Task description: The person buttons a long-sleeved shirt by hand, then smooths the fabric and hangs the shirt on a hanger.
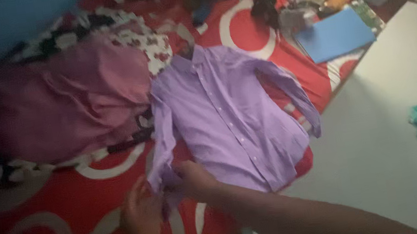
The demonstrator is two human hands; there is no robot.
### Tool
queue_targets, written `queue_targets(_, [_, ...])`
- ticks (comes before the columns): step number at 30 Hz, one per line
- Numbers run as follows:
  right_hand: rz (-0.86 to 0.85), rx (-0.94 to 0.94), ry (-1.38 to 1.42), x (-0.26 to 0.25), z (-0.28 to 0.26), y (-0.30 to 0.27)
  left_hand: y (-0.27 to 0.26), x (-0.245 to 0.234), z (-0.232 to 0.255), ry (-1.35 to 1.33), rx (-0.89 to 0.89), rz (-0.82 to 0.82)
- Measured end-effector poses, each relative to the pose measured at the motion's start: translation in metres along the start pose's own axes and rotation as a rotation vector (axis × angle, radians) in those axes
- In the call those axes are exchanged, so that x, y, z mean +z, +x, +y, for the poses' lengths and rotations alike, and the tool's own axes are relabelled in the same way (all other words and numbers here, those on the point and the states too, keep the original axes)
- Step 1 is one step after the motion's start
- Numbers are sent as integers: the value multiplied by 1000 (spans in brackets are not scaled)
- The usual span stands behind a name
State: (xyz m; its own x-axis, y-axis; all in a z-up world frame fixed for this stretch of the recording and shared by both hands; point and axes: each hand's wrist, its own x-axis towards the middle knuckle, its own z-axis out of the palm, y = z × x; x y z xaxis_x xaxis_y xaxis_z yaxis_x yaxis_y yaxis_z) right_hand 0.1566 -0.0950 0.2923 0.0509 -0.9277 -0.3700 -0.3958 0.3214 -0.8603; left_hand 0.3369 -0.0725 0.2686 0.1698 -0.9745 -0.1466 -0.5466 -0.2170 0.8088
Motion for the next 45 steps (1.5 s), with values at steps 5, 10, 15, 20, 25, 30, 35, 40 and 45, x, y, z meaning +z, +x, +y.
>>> queue_targets(5, [108,-202,43,-9,2,-15,8,1,47,289,-525,-140])
queue_targets(10, [156,-46,274,-18,21,-7,7,14,38,126,-483,19])
queue_targets(15, [181,-75,316,-30,24,-1,12,23,51,26,-501,38])
queue_targets(20, [82,-116,268,-64,9,-7,-2,34,89,59,-151,132])
queue_targets(25, [68,-140,305,-79,-6,-7,-8,40,112,321,57,144])
queue_targets(30, [-29,-93,599,-74,-6,-7,-4,31,116,339,28,46])
queue_targets(35, [25,220,852,-48,1,0,0,12,116,392,89,-34])
queue_targets(40, [60,156,778,-30,-7,0,11,-3,107,524,44,-185])
queue_targets(45, [57,191,586,-29,-39,-18,12,-9,98,361,-51,-144])
